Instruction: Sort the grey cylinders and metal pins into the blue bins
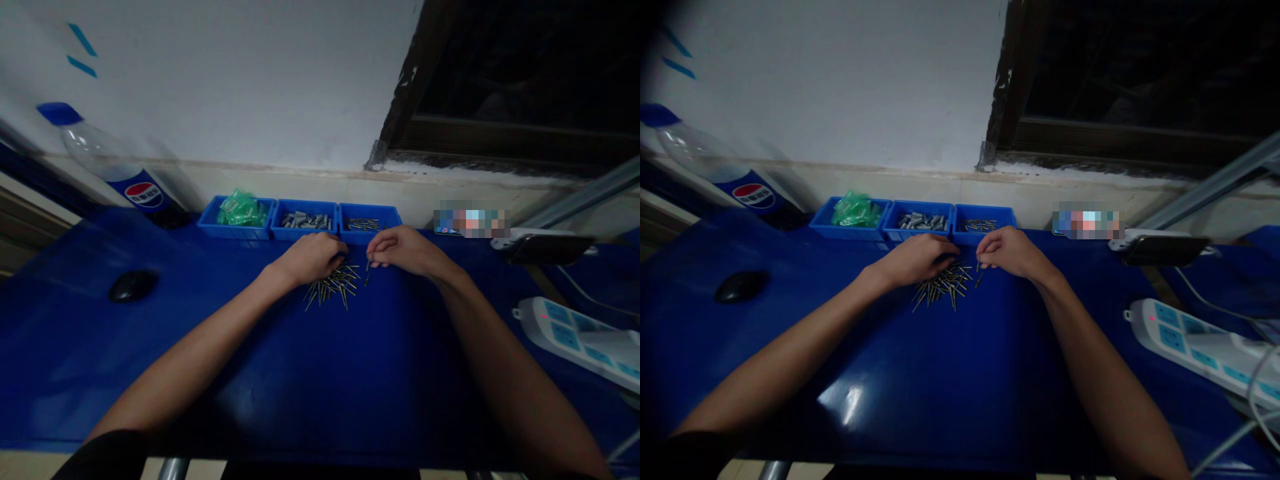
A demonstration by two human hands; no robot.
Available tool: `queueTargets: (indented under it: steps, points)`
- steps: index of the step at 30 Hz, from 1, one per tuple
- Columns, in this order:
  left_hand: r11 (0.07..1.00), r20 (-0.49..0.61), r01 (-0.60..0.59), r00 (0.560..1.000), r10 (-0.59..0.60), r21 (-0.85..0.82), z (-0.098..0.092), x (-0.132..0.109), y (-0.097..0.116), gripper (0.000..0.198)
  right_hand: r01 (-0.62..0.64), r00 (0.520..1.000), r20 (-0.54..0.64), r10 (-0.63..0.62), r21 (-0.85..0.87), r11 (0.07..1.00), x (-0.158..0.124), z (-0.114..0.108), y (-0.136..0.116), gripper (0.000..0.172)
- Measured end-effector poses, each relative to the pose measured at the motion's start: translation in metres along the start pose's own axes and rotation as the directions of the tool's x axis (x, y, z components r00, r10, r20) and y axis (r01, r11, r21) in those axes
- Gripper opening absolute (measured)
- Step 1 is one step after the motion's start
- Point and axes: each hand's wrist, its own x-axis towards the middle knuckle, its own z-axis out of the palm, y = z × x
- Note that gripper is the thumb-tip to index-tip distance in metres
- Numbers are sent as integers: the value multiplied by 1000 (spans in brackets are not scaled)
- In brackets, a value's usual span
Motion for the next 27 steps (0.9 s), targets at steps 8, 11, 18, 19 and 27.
queueTargets:
  steps: [8, 11, 18, 19, 27]
  points:
    - [974, -35, -72, 997, 66, -214, -6, 3, 2, 26, 32, 999, -37, -22, 310, 950, -9, 1, -18, 21]
    - [968, -84, -61, 996, 42, -242, -8, 4, 3, 22, 53, 996, -91, -20, 377, 925, -8, 3, -15, 23]
    - [995, -51, 8, 999, -13, -95, 3, 2, -7, 23, 183, 923, -382, -33, 362, 914, -2, 1, -11, 36]
    - [997, -25, -1, 1000, -1, -83, 4, 2, -7, 24, 187, 918, -395, -36, 351, 917, -2, 1, -10, 39]
    - [999, 83, 13, 996, -16, 42, 7, 3, -1, 19, 95, 978, -203, -58, 180, 979, 0, 2, -5, 28]
